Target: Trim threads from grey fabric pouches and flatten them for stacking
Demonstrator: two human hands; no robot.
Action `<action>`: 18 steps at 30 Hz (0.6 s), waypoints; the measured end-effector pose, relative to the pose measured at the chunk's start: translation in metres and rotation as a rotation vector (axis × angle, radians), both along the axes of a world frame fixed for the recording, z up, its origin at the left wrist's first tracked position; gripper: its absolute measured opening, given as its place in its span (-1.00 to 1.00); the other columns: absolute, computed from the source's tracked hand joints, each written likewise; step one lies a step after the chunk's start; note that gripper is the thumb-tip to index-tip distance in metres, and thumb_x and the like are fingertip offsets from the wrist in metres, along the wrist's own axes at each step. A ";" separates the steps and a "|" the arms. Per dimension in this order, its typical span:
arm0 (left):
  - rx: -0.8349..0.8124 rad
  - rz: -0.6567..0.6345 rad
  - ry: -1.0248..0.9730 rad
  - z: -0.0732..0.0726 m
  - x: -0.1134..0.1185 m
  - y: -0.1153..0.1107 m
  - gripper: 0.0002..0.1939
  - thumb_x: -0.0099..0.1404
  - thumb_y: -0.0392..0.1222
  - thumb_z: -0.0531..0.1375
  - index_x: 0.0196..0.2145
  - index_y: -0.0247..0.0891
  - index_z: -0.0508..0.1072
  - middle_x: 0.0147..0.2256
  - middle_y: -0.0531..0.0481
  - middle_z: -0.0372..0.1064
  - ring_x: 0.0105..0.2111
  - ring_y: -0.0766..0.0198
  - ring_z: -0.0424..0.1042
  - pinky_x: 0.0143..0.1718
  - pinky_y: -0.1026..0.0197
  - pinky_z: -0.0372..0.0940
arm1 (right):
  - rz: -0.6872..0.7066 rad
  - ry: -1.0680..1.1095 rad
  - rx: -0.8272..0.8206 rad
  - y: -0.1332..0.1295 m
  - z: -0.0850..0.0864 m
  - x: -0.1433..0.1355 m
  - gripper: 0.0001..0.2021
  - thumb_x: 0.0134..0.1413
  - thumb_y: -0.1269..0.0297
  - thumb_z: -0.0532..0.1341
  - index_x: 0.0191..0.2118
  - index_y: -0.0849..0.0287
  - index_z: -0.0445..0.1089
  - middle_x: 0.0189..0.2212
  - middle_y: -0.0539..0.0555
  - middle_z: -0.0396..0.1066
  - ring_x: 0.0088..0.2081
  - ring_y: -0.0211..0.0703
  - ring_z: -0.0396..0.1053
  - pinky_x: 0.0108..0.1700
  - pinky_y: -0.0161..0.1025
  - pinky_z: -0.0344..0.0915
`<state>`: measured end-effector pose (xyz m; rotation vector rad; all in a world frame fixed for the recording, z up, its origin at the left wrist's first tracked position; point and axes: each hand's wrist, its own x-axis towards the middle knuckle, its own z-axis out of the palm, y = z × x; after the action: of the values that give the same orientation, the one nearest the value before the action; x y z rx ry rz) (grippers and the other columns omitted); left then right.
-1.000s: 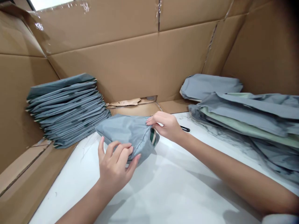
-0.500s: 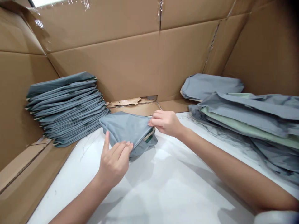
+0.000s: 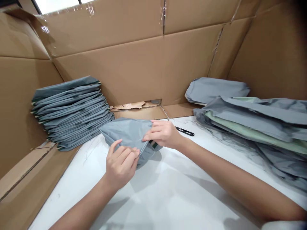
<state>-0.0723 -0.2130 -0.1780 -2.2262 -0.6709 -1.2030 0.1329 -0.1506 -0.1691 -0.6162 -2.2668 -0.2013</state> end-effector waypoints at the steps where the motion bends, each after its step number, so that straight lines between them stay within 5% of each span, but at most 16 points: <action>1: -0.004 0.001 -0.003 -0.001 0.001 0.000 -0.86 0.05 -0.47 0.21 -0.46 -0.30 0.34 -0.52 0.10 0.40 -0.47 0.43 0.36 -0.04 0.13 0.21 | -0.001 0.019 0.004 0.002 -0.002 0.000 -0.65 0.07 0.40 -0.04 -0.38 -0.07 0.48 -0.44 -0.14 0.47 -0.43 -0.47 0.24 0.07 -0.33 0.20; 8: -0.001 -0.177 0.177 -0.003 -0.026 0.025 -0.75 0.16 -0.40 0.11 -0.17 -0.30 0.37 -0.26 -0.06 0.47 -0.23 0.29 0.38 -0.07 0.13 0.24 | 0.162 0.132 -0.263 0.017 0.004 0.013 -0.72 0.09 0.30 0.03 -0.42 0.02 0.50 -0.43 -0.06 0.48 -0.34 -0.44 0.33 -0.08 -0.39 0.30; 11: -0.088 -0.088 0.194 -0.002 -0.056 0.050 -0.74 0.20 -0.35 0.09 -0.12 -0.27 0.35 -0.18 -0.10 0.42 -0.15 0.27 0.36 -0.01 0.10 0.21 | 0.211 0.167 -0.443 0.033 0.006 0.036 -0.75 0.06 0.24 0.09 -0.45 0.07 0.51 -0.44 0.00 0.48 -0.14 -0.38 0.34 -0.02 -0.36 0.30; 15: -0.213 0.036 0.171 -0.014 -0.085 0.078 -0.71 0.22 -0.22 0.11 -0.09 -0.29 0.33 -0.12 -0.15 0.38 -0.09 0.21 0.33 -0.01 0.07 0.22 | 0.071 0.051 -0.545 0.051 0.003 0.071 -0.77 0.05 0.31 0.08 -0.37 0.06 0.51 -0.12 0.00 0.40 0.20 -0.29 0.05 0.15 -0.23 0.19; 18: -0.170 0.034 0.160 -0.027 -0.088 0.087 -0.74 0.23 -0.24 0.11 -0.10 -0.27 0.35 -0.16 -0.11 0.41 -0.13 0.23 0.36 -0.02 0.09 0.22 | -0.116 -0.033 -0.418 0.043 0.009 0.077 -0.66 0.06 0.42 -0.02 -0.31 0.01 0.50 0.00 -0.05 0.30 0.16 -0.28 0.10 0.16 -0.18 0.16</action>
<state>-0.1605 -0.1259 -0.2052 -2.4096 -0.7674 -0.9708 0.2096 -0.1071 -0.1605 -0.9668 -2.3214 0.2147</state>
